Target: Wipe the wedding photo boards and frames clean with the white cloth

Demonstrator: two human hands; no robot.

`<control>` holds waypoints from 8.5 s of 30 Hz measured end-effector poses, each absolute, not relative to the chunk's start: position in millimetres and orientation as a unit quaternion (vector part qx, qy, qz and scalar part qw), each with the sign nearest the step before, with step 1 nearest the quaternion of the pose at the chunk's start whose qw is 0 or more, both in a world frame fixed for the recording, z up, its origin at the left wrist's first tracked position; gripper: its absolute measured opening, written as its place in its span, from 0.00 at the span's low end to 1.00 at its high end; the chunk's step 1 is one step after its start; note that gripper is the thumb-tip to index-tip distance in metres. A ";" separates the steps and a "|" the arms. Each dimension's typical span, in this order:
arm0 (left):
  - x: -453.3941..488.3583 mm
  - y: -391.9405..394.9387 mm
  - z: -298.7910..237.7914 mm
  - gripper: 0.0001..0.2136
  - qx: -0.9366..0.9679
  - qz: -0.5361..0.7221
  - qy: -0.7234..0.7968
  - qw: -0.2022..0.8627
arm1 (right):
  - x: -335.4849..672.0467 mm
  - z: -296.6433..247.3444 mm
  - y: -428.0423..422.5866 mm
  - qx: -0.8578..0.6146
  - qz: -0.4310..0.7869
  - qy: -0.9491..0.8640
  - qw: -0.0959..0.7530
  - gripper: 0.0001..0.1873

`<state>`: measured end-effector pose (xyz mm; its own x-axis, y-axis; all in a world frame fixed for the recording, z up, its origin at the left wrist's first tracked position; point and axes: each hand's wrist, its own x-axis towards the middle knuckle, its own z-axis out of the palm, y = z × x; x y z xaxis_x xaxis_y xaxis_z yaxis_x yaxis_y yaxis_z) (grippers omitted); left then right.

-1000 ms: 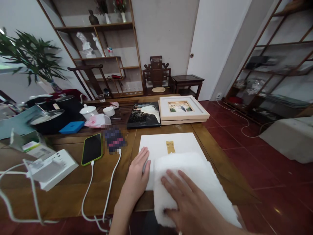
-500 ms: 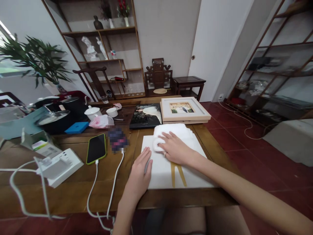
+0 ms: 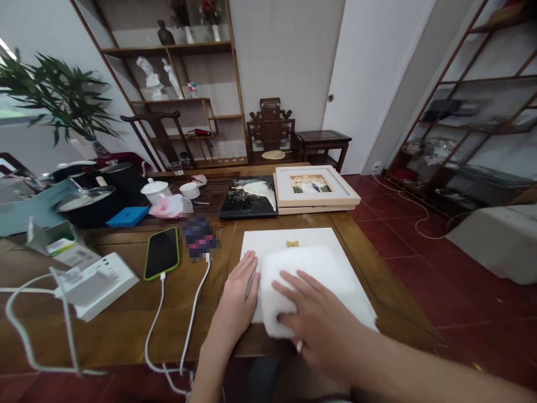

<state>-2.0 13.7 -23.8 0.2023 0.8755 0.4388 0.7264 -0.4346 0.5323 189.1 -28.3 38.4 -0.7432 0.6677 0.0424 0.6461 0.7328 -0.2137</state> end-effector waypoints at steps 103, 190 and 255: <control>0.8 12.4 -16.6 0.14 0.772 0.352 0.523 0.078 | 282.8 39.5 -58.0 -0.421 0.097 -0.900 0.060 0.13; 0.7 12.3 -16.8 0.16 0.771 0.349 0.525 0.094 | 200.0 30.7 -33.9 -0.291 0.060 -0.953 0.061 0.12; -1.1 1.9 -0.7 0.22 0.739 0.393 0.513 0.191 | 183.0 33.2 -38.6 -0.248 0.067 -0.964 0.062 0.11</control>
